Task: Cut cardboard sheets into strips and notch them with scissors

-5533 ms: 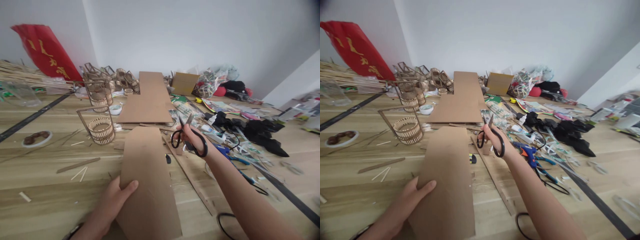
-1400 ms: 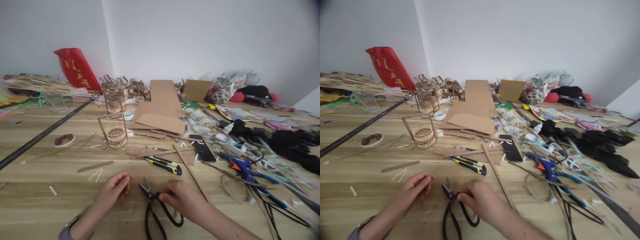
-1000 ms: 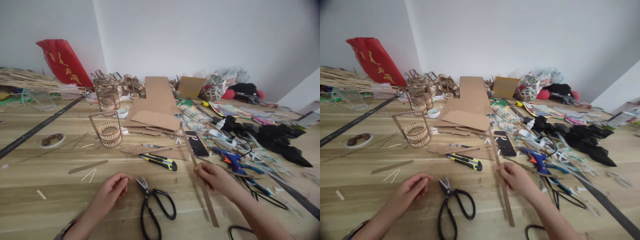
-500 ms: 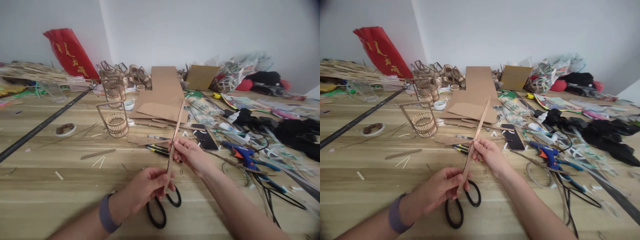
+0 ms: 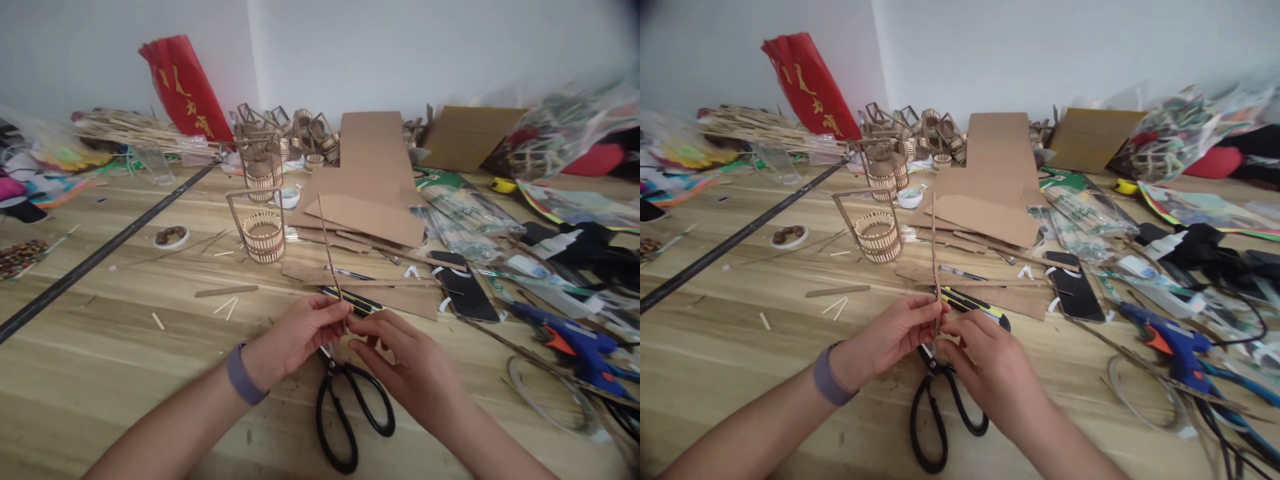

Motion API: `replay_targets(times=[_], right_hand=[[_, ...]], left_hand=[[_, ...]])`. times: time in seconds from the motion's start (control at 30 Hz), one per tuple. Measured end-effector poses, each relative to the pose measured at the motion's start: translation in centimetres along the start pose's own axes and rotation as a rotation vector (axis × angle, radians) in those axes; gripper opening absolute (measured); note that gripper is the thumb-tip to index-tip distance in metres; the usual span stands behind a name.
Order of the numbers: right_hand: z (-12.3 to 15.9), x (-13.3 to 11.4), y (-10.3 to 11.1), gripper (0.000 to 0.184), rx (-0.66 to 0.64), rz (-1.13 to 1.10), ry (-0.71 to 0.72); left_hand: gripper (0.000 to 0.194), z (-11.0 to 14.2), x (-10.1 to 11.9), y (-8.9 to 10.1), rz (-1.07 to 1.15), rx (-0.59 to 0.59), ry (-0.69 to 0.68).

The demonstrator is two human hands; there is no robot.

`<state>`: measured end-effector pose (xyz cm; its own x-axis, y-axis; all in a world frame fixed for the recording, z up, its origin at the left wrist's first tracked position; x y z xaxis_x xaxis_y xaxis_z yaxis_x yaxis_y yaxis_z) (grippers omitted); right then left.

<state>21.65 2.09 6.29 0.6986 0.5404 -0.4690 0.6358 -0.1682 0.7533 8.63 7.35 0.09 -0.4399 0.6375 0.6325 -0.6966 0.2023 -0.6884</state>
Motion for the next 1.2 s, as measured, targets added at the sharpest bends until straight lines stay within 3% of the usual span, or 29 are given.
replay_targets(times=[0.33,0.83,0.93,1.07,1.13,1.2], right_hand=[[0.1,-0.5,-0.7,0.011,0.034,0.074,0.113],[-0.3,-0.8,-0.2,0.015,0.042,0.064,0.127],[0.5,-0.3,-0.4,0.017,-0.116,0.158,0.05],[3.7,-0.6,-3.3,0.021,-0.477,0.423,-0.097],[5.4,-1.0,-5.3,0.04,-0.533,0.503,-0.163],[6.7,-1.0,-6.7,0.047,-0.526,0.516,-0.213]], left_hand=[[0.045,0.4,-0.6,0.1,-0.051,-0.023,0.052],[0.05,0.8,-0.8,-0.3,-0.086,-0.031,0.077],[0.053,1.0,-0.2,-0.2,-0.112,-0.006,0.076],[0.056,1.3,0.8,-0.5,-0.122,0.0,0.078],[0.056,1.5,0.8,-0.8,-0.122,-0.016,0.093],[0.056,1.7,0.4,-1.3,-0.127,-0.048,0.131]])
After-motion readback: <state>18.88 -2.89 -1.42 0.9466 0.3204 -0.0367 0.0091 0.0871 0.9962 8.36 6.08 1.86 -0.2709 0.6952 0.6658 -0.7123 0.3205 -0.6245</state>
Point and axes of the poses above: each hand's wrist, its own z-axis away from the middle knuckle, its own y-axis out of the back of the hand, x = y × z, the point moved 5 cm from there along -z, towards the middle knuckle, and after that the axes turned 7 degrees about z, right-handed, at the moved point
